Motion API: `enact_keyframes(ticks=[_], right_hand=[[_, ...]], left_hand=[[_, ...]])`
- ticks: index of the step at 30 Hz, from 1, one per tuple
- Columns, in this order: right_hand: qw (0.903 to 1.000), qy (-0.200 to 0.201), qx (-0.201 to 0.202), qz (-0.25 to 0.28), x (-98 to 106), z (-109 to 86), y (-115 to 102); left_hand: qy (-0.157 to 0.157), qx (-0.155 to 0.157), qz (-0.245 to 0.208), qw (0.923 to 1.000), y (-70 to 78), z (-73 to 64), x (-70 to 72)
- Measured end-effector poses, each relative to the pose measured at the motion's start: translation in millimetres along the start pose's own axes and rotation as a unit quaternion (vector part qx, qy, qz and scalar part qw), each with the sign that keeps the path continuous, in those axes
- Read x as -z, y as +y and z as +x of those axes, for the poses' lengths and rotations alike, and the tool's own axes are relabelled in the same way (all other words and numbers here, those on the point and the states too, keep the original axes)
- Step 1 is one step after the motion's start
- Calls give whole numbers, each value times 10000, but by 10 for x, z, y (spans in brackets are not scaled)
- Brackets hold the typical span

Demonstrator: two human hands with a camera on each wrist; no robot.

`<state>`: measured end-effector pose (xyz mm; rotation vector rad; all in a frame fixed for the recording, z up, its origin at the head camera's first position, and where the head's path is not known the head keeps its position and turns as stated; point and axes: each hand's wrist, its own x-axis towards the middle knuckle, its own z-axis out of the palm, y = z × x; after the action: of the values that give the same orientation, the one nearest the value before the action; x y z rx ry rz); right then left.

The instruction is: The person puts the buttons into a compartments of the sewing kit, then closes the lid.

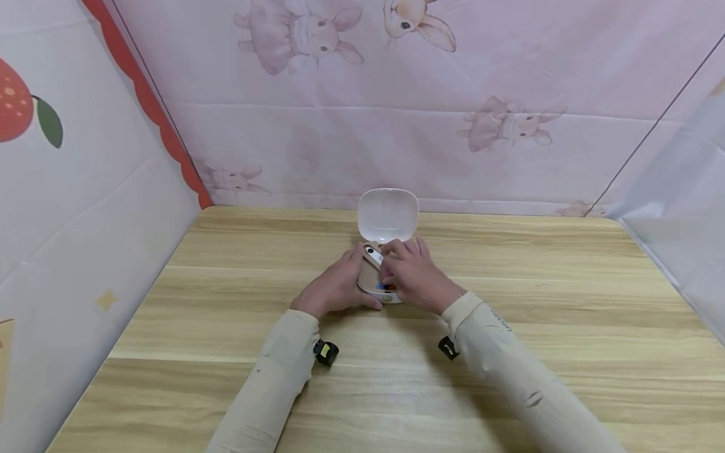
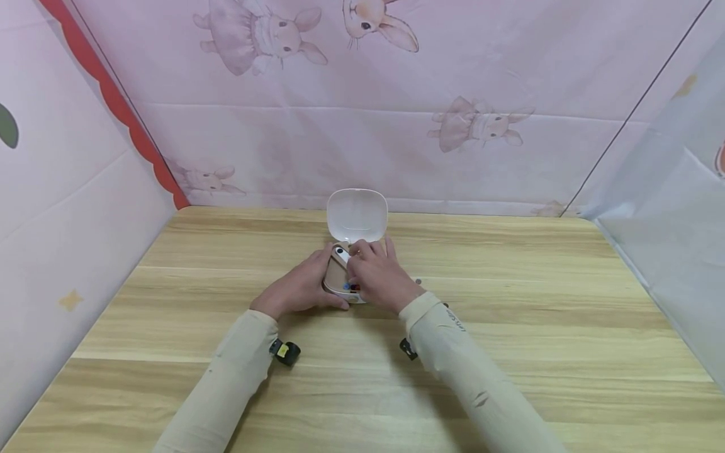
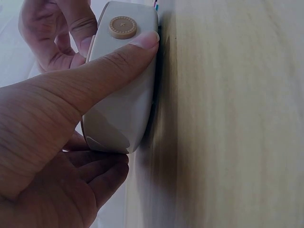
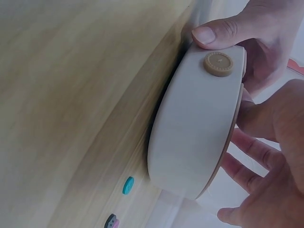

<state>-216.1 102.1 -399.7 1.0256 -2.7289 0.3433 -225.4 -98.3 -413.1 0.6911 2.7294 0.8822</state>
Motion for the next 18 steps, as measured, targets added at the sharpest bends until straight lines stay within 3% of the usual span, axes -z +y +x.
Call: enact_keyframes(ticks=[18], right_hand=[[9996,-222,-166,-58,13,10,-41]], left_hand=[[5,-25,30,10000,4,-4,-8]])
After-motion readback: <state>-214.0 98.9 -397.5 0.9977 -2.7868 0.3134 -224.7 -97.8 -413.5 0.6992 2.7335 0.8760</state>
